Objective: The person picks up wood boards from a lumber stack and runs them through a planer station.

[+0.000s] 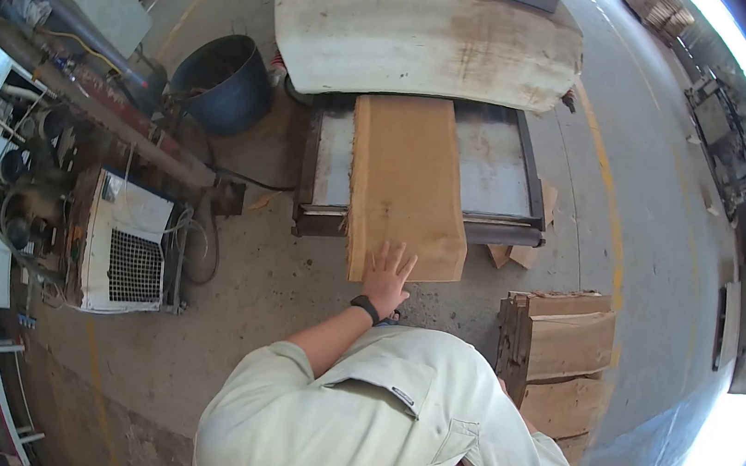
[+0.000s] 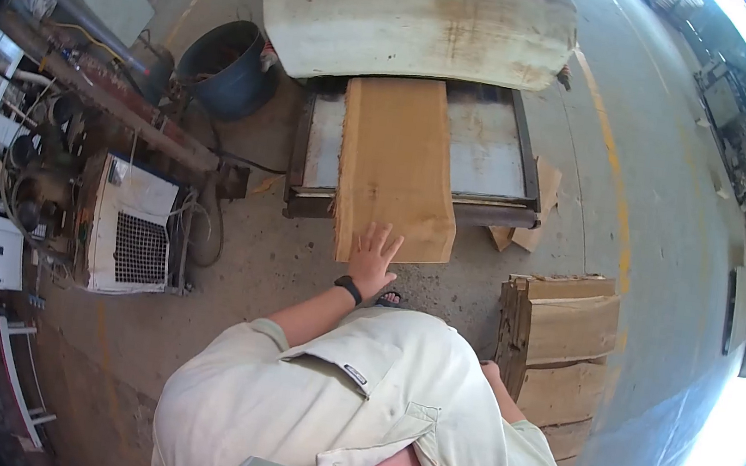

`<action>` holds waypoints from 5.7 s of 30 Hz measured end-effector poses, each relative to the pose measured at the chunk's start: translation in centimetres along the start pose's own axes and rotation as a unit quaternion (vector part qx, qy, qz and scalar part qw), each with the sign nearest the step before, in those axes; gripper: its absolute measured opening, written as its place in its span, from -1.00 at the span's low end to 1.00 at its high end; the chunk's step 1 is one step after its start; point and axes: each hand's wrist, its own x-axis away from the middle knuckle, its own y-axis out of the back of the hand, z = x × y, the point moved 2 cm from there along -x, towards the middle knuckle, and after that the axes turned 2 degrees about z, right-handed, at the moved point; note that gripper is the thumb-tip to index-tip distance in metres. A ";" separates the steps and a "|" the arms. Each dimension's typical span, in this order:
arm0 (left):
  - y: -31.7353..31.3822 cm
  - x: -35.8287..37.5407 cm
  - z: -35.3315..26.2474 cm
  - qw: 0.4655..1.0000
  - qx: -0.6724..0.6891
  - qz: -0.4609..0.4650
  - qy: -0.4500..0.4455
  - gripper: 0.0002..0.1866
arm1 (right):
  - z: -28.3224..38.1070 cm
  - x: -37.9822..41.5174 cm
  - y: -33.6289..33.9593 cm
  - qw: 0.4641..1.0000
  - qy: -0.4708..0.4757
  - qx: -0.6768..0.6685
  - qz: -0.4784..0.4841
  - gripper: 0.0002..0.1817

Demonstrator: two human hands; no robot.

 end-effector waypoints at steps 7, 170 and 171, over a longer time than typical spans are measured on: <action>-1.0 -3.5 0.9 0.998 -0.048 -0.015 0.040 -0.26 | 0.4 -1.3 0.2 0.993 0.024 -0.111 -0.040 -0.53; -20.1 -13.9 -21.4 0.852 0.173 0.489 0.061 -0.53 | -16.9 -18.6 4.3 0.064 -0.218 -0.946 -0.231 -0.69; -20.3 -14.3 -21.9 0.847 0.181 0.497 0.060 -0.52 | -16.6 -18.0 4.1 0.097 -0.190 -0.945 -0.249 -0.68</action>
